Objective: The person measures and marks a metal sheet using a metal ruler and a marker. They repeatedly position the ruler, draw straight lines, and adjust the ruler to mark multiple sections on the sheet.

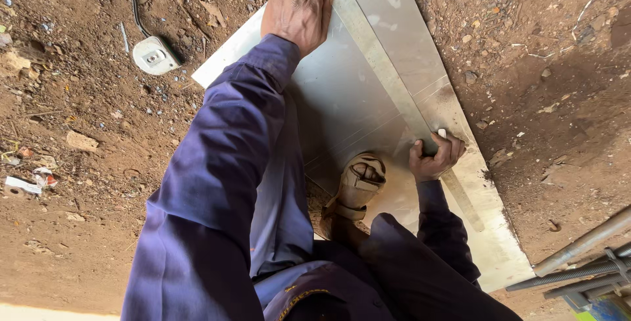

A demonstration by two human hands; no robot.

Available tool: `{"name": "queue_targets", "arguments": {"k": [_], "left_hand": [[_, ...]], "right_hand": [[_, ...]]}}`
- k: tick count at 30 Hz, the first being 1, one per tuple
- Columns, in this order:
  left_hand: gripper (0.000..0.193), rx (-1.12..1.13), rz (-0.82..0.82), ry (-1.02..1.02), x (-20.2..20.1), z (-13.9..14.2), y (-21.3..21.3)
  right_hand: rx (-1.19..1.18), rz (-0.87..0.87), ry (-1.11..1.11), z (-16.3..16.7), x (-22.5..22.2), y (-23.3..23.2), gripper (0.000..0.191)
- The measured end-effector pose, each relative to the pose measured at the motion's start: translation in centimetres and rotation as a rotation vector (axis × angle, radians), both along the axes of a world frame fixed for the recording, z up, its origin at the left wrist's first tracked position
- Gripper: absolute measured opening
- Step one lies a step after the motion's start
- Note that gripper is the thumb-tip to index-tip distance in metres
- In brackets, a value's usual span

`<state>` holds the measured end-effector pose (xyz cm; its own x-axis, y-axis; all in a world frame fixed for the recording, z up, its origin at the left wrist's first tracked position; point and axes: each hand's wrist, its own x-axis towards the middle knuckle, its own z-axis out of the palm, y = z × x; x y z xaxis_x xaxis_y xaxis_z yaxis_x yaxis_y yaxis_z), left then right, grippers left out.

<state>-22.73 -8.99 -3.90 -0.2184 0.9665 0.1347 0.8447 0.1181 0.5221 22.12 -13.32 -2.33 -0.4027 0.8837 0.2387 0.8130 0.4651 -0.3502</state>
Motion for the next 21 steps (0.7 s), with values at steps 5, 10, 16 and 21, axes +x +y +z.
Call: {"name": "queue_targets", "arguments": {"k": [5, 10, 16, 21], "left_hand": [[0.060, -0.026, -0.009, -0.009, -0.1, 0.0, 0.1], [0.058, -0.039, -0.019, 0.006, -0.1, -0.2, -0.1], [0.049, -0.075, -0.019, 0.082, -0.1, -1.3, 0.0], [0.044, -0.241, -0.040, 0.173, 0.2, -1.3, 0.0]], "right_hand": [[-0.002, 0.014, -0.009, -0.2, 0.2, 0.0, 0.038], [-0.014, 0.005, 0.002, -0.1, 0.1, 0.0, 0.037], [0.003, 0.049, 0.041, 0.3, -0.2, 0.4, 0.035], [0.016, 0.024, 0.057, 0.8, 0.1, 0.5, 0.034]]}}
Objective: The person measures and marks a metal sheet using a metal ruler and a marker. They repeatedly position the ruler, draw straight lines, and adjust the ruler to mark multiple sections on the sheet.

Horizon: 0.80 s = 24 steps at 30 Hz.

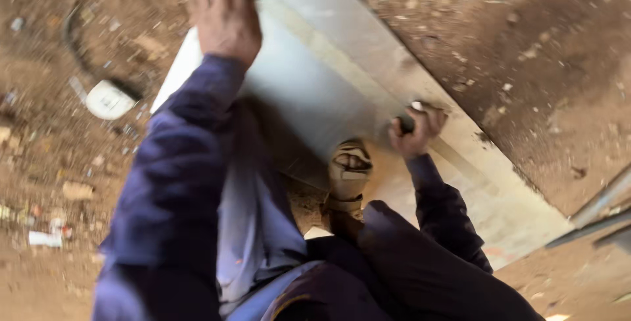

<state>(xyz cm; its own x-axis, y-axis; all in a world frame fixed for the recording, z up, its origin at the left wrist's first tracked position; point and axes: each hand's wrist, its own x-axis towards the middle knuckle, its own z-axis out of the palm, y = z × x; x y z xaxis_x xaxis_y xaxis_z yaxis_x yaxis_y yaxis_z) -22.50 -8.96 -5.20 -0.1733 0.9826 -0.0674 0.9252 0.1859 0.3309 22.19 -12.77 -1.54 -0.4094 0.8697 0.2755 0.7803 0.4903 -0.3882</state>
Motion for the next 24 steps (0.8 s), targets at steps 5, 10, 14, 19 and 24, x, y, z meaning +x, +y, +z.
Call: {"name": "queue_targets", "arguments": {"k": [5, 10, 14, 19, 24], "left_hand": [[0.055, -0.171, -0.008, 0.135, 1.1, 1.9, 1.3], [0.091, -0.356, 0.076, 0.141, 3.3, 5.1, 3.4], [0.112, -0.581, 0.102, 0.089, 4.6, 7.7, 4.5], [0.149, -0.586, 0.141, 0.008, 5.4, 9.5, 5.3], [0.163, -0.757, 0.177, 0.063, 7.2, 9.7, 6.0]], "right_hand": [[-0.049, -0.025, -0.048, 0.7, 0.3, 0.0, 0.033], [-0.056, -0.026, -0.063, 0.9, 0.3, 0.6, 0.034], [-0.088, -0.008, -0.054, 1.1, 0.7, 0.9, 0.031], [-0.137, -0.010, -0.049, 1.2, 1.1, 0.9, 0.030], [-0.167, -0.020, -0.044, 0.9, 1.3, 0.9, 0.028]]}}
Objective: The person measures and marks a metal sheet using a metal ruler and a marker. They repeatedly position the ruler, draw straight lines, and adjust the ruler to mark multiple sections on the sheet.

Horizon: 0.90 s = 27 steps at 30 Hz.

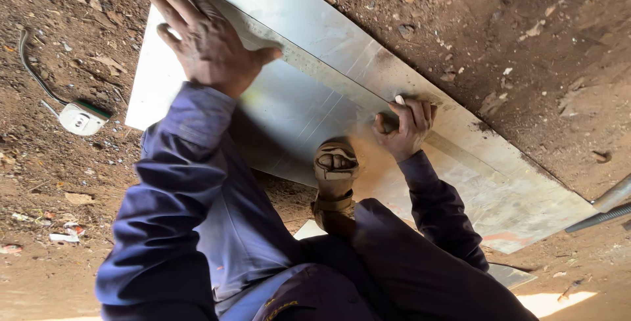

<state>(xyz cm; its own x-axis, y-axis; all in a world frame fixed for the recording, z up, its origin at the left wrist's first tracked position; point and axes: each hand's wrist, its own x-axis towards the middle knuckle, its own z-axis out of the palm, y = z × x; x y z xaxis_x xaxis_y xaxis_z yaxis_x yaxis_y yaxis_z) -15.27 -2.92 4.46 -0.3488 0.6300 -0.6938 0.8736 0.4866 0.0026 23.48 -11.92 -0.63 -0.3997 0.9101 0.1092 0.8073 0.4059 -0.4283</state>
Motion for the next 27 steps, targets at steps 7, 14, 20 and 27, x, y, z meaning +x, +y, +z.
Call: {"name": "queue_targets", "arguments": {"k": [7, 14, 20, 27], "left_hand": [[0.162, -0.037, 0.047, 0.093, 1.0, -1.0, 0.7], [0.162, -0.007, 0.154, -0.043, -0.3, 0.2, 1.7], [0.153, 0.118, 0.183, -0.071, -1.0, 1.1, 1.3], [0.138, 0.205, 0.231, -0.138, -1.8, 0.6, 0.5]], "right_hand": [[-0.082, 0.010, 0.008, 0.9, 0.1, 0.6, 0.025], [-0.421, 0.127, 0.148, 6.2, -4.8, 8.2, 0.016], [-0.621, 0.333, 0.260, 7.9, -16.7, 17.0, 0.016], [-0.531, 0.685, 0.210, 3.3, -31.7, 22.0, 0.013]]}}
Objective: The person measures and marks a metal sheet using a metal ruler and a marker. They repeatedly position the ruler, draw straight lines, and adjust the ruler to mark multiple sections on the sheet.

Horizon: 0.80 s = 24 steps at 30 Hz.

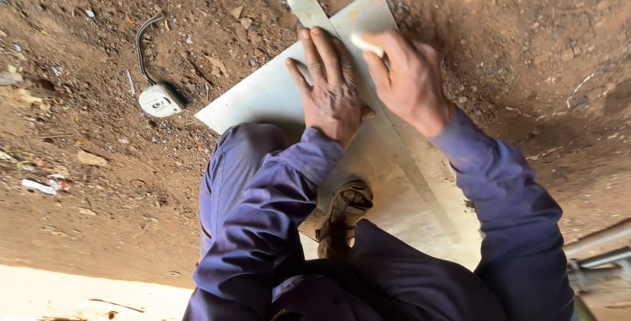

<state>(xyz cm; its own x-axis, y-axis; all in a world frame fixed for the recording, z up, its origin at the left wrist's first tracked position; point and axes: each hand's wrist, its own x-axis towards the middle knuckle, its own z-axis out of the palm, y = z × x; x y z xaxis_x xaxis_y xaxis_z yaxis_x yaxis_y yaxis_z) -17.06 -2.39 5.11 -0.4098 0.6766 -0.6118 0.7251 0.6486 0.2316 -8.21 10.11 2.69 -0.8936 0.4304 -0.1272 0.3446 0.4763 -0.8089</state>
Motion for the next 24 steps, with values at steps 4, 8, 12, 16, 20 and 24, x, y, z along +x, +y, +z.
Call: {"name": "queue_targets", "arguments": {"k": [4, 8, 12, 16, 20, 24], "left_hand": [[0.136, 0.059, 0.023, 0.007, 0.1, -0.6, -0.5], [0.134, 0.043, 0.033, -0.042, 0.4, -1.4, -0.9], [0.133, 0.079, 0.030, -0.018, 0.5, -1.8, -1.1], [0.125, 0.145, 0.023, 0.089, 0.4, -1.8, -0.9], [0.121, -0.035, 0.021, -0.059, 0.7, -2.1, -0.9], [0.092, 0.042, 0.021, 0.066, 2.2, -2.9, -1.6]], "right_hand": [[0.108, 0.098, 0.034, -0.8, -3.2, 1.2, 0.017], [0.117, 0.146, 0.040, -0.9, -4.3, 1.6, 0.016], [0.120, 0.170, 0.030, -0.6, -4.6, 1.7, 0.017], [0.104, 0.194, 0.016, 0.1, -5.4, 1.8, 0.013], [0.150, 0.248, 0.024, 0.8, -5.7, 2.0, 0.013], [0.287, 0.269, 0.058, 0.8, -3.8, 1.3, 0.012]]}}
